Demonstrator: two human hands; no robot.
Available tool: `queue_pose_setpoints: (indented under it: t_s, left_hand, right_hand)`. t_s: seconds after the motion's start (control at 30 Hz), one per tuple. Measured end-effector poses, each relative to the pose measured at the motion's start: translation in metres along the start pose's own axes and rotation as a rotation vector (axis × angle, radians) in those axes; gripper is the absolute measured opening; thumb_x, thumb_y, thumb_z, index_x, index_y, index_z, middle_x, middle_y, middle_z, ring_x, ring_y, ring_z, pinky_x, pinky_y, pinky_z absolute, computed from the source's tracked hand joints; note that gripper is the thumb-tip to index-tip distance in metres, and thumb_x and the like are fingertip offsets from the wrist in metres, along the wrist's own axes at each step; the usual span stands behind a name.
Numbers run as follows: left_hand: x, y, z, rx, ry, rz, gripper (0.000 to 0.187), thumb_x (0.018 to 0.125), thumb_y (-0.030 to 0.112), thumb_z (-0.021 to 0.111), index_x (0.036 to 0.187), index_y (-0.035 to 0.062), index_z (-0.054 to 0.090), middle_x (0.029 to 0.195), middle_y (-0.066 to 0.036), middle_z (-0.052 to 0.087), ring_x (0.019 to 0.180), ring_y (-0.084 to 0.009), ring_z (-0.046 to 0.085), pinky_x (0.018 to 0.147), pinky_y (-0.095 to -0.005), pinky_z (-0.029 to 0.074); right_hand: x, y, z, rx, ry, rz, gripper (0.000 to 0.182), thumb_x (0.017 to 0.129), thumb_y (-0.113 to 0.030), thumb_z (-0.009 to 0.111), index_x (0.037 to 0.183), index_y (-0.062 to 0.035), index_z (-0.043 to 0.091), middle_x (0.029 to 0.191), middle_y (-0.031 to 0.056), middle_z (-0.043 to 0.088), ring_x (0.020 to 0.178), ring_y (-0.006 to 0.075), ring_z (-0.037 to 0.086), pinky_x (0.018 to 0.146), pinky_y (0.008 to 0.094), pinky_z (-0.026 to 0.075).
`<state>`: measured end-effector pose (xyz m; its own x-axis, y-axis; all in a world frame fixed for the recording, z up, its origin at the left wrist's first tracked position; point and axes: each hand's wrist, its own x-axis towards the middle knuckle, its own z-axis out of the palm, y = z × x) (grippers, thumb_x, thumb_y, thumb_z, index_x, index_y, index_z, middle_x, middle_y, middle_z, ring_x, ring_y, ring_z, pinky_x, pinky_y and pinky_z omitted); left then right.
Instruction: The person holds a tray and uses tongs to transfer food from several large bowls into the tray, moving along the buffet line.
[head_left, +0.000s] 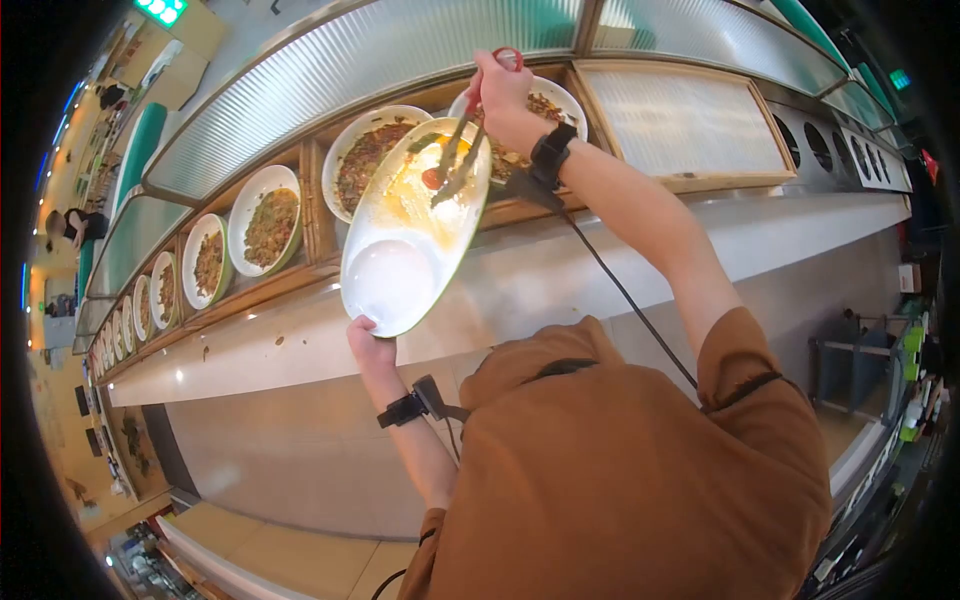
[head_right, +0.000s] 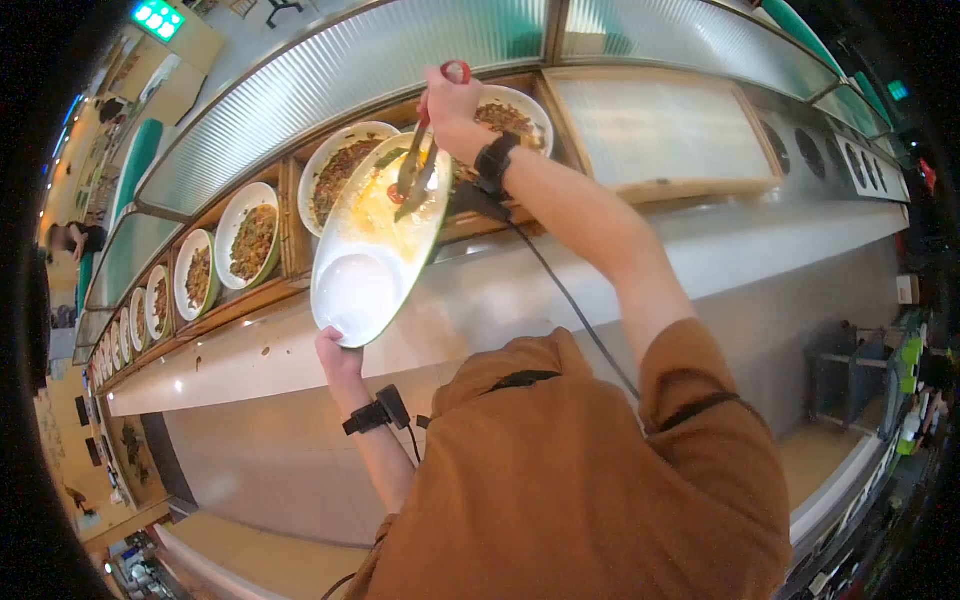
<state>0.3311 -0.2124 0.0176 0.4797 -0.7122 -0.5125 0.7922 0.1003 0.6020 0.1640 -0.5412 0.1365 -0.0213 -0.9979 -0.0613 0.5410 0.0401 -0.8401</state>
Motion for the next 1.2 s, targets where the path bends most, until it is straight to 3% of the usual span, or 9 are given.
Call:
queue_pose_setpoints:
  t_s: [0.1, 0.2, 0.3, 0.43, 0.67, 0.77, 0.8, 1.13, 1.2]
  left_hand:
    - [-0.007, 0.001, 0.010, 0.049, 0.076, -0.001, 0.071, 0.054, 0.005, 0.039, 0.124, -0.0053, 0.035, 0.123, -0.017, 0.045, 0.116, -0.0341, 0.041, 0.101, -0.0438, 0.034]
    - [-0.005, 0.001, 0.008, 0.066, 0.082, 0.005, 0.071, 0.054, 0.005, 0.039, 0.124, -0.0057, 0.035, 0.123, -0.018, 0.044, 0.116, -0.0345, 0.041, 0.101, -0.0439, 0.033]
    - [-0.005, 0.001, 0.007, 0.051, 0.043, 0.006, 0.071, 0.054, 0.005, 0.039, 0.124, -0.0066, 0.035, 0.123, -0.018, 0.044, 0.117, -0.0345, 0.040, 0.102, -0.0438, 0.033]
    - [-0.002, 0.003, 0.004, 0.053, 0.061, -0.019, 0.075, 0.051, 0.003, 0.039, 0.125, -0.0051, 0.033, 0.124, -0.019, 0.044, 0.117, -0.0346, 0.041, 0.102, -0.0450, 0.035]
    - [-0.004, 0.004, 0.008, 0.053, 0.043, -0.006, 0.073, 0.052, 0.004, 0.039, 0.124, -0.0066, 0.034, 0.123, -0.018, 0.044, 0.117, -0.0342, 0.041, 0.102, -0.0443, 0.033]
    - [-0.005, 0.004, 0.010, 0.069, 0.054, -0.006, 0.072, 0.052, 0.004, 0.039, 0.123, -0.0072, 0.035, 0.122, -0.018, 0.045, 0.116, -0.0339, 0.042, 0.101, -0.0439, 0.035]
    - [-0.005, 0.004, 0.010, 0.070, 0.062, -0.011, 0.072, 0.052, 0.004, 0.039, 0.123, -0.0072, 0.035, 0.122, -0.018, 0.045, 0.115, -0.0339, 0.042, 0.101, -0.0439, 0.035]
    - [-0.009, 0.003, 0.012, 0.081, 0.081, 0.008, 0.070, 0.054, 0.004, 0.038, 0.123, -0.0071, 0.034, 0.121, -0.018, 0.045, 0.114, -0.0334, 0.043, 0.100, -0.0434, 0.036]
    - [-0.011, 0.001, 0.014, 0.079, 0.094, 0.013, 0.070, 0.055, 0.004, 0.038, 0.123, -0.0071, 0.034, 0.121, -0.018, 0.045, 0.115, -0.0333, 0.043, 0.100, -0.0434, 0.037]
  right_hand:
    - [0.007, -0.028, -0.008, 0.036, 0.012, -0.046, 0.028, 0.077, -0.018, 0.061, 0.055, -0.0043, 0.049, 0.046, 0.0058, 0.049, 0.037, 0.0156, 0.048, 0.035, 0.0291, 0.038]
    - [0.025, -0.057, -0.026, 0.098, 0.026, -0.097, 0.028, 0.074, -0.020, 0.060, 0.058, -0.0020, 0.045, 0.046, 0.0088, 0.049, 0.039, 0.0211, 0.049, 0.042, 0.0322, 0.041]
    - [0.044, -0.078, -0.046, 0.114, 0.130, -0.167, 0.017, 0.079, -0.018, 0.061, 0.077, -0.0112, 0.045, 0.044, 0.0030, 0.047, 0.033, 0.0153, 0.044, 0.028, 0.0283, 0.033]
    - [0.048, -0.100, -0.068, 0.070, 0.244, -0.359, 0.020, 0.079, -0.013, 0.059, 0.069, -0.0119, 0.043, 0.044, 0.0019, 0.043, 0.032, 0.0143, 0.042, 0.029, 0.0265, 0.032]
    - [0.079, -0.075, -0.100, -0.068, 0.255, -0.437, 0.018, 0.078, -0.010, 0.060, 0.067, -0.0100, 0.046, 0.045, 0.0001, 0.043, 0.032, 0.0122, 0.040, 0.031, 0.0279, 0.030]
    - [0.082, -0.057, -0.107, -0.613, 0.452, -0.497, 0.034, 0.071, -0.030, 0.063, 0.055, -0.0026, 0.050, 0.049, 0.0082, 0.053, 0.046, 0.0233, 0.053, 0.050, 0.0350, 0.043]
    - [0.082, -0.054, -0.109, -0.659, 0.407, -0.441, 0.037, 0.068, -0.037, 0.065, 0.055, -0.0042, 0.053, 0.051, 0.0063, 0.055, 0.051, 0.0236, 0.055, 0.056, 0.0362, 0.043]
    - [0.111, 0.009, -0.110, -0.453, 0.246, -0.373, 0.039, 0.068, -0.034, 0.065, 0.055, -0.0021, 0.048, 0.048, 0.0055, 0.048, 0.046, 0.0192, 0.047, 0.052, 0.0348, 0.040]
    - [0.114, 0.015, -0.108, -0.457, 0.278, -0.408, 0.031, 0.074, -0.024, 0.064, 0.057, -0.0027, 0.050, 0.048, 0.0046, 0.050, 0.042, 0.0149, 0.048, 0.045, 0.0295, 0.039]
